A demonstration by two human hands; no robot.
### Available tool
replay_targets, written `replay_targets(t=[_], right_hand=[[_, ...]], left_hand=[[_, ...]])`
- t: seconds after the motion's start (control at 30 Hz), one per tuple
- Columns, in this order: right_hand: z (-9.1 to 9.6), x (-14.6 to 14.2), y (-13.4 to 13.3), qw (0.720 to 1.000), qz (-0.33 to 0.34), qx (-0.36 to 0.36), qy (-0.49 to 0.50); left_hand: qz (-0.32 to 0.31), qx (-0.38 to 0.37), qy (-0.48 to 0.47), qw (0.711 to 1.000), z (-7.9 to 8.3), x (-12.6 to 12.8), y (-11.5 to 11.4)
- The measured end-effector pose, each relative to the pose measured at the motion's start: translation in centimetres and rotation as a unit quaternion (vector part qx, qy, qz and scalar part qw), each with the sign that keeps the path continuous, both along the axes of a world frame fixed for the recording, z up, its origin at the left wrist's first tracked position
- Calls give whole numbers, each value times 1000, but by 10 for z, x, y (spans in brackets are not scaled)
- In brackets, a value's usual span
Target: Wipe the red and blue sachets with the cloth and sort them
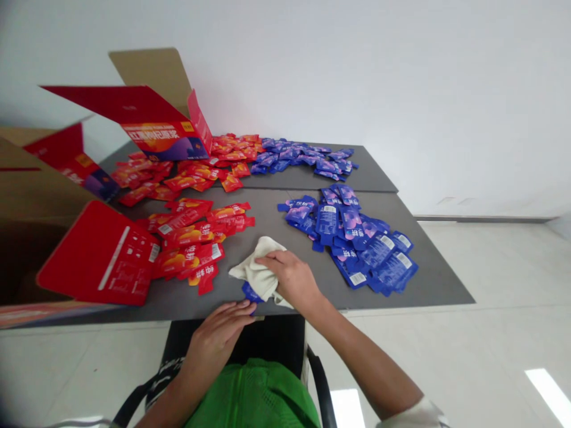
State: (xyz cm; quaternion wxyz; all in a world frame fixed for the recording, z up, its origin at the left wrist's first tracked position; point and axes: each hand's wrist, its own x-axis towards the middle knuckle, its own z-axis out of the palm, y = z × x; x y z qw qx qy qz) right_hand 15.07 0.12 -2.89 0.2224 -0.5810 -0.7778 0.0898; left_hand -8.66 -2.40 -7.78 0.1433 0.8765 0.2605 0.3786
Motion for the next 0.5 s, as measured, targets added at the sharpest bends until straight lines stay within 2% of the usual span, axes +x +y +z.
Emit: replay_targets(t=[0.07,0.13,0.2,0.27,0.4,0.5], right_hand=[[8,13,18,999,-30,10,-20],[19,18,25,998,-54,36,-16],[28,13,17,995,-60,74,12],[31,0,-3,995,-33,89,34],[18,-27,-38,997,71,11,18],[5,-24,-30,998,66,-12,20]], left_hand=[[0,1,1,1000,-3,0,1],[3,1,-2,1000,-5,-1,0],[4,1,-9,1000,-5,0,0],[5,-4,-11,1000,-3,0,-2],[20,-27,-11,999,3,1,-3],[17,-22,-12,1000,3,2,-3]])
